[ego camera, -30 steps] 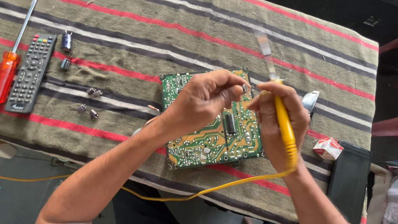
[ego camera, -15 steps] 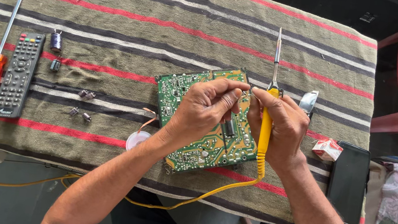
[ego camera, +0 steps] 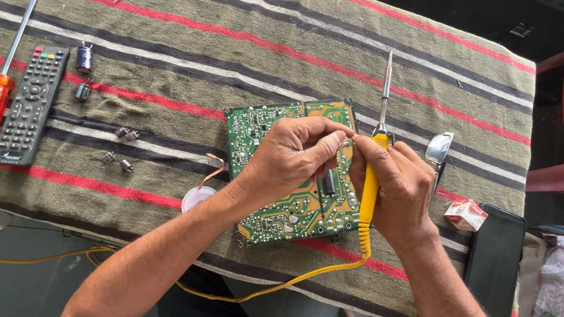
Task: The person uses a soldering iron and solder wire to attach small electronic components to a circuit board. They flip the board over to access different sides and continue soldering multiple components in sequence.
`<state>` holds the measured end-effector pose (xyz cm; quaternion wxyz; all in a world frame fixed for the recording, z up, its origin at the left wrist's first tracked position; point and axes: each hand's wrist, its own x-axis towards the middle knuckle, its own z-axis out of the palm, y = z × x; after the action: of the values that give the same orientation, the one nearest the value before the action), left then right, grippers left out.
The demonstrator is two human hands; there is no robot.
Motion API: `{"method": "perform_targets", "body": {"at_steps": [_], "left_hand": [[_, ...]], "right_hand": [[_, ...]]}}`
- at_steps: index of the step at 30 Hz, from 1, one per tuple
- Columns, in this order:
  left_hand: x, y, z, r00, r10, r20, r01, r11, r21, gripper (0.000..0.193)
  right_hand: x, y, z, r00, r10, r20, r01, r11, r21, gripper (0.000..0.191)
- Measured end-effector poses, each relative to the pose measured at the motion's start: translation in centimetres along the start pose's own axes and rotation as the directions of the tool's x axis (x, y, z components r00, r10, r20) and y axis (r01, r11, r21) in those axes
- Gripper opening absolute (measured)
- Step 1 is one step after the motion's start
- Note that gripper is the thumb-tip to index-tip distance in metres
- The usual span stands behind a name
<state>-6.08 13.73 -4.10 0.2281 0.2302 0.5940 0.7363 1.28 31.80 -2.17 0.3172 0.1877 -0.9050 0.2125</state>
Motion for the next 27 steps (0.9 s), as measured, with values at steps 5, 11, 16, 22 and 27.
{"method": "perform_targets", "body": {"at_steps": [5, 11, 16, 22, 27], "left_hand": [[0.1, -0.4, -0.4, 0.998, -0.061, 0.018, 0.062, 0.995, -0.078, 0.025], [0.2, -0.5, -0.7, 0.989, -0.141, 0.037, 0.144, 0.984, -0.101, 0.024], [0.3, -0.4, -0.9, 0.988, -0.152, 0.041, 0.155, 0.983, -0.099, 0.023], [0.3, -0.3, -1.0, 0.986, -0.164, 0.034, 0.166, 0.981, -0.097, 0.022], [0.3, -0.5, -1.2, 0.984, -0.171, 0.041, 0.174, 0.98, -0.096, 0.022]], "right_hand": [[-0.2, 0.0, 0.0, 1.0, -0.001, 0.028, 0.001, 1.0, -0.006, 0.027], [-0.4, 0.2, 0.0, 0.999, -0.009, 0.047, 0.01, 1.0, -0.01, 0.029], [-0.5, 0.3, 0.0, 0.998, 0.019, 0.055, -0.02, 1.0, 0.002, 0.031], [-0.4, -0.1, 0.1, 0.999, 0.029, 0.042, -0.031, 0.999, 0.037, 0.034], [-0.4, 0.0, -0.1, 0.996, 0.032, 0.081, -0.034, 0.999, 0.03, 0.032]]}}
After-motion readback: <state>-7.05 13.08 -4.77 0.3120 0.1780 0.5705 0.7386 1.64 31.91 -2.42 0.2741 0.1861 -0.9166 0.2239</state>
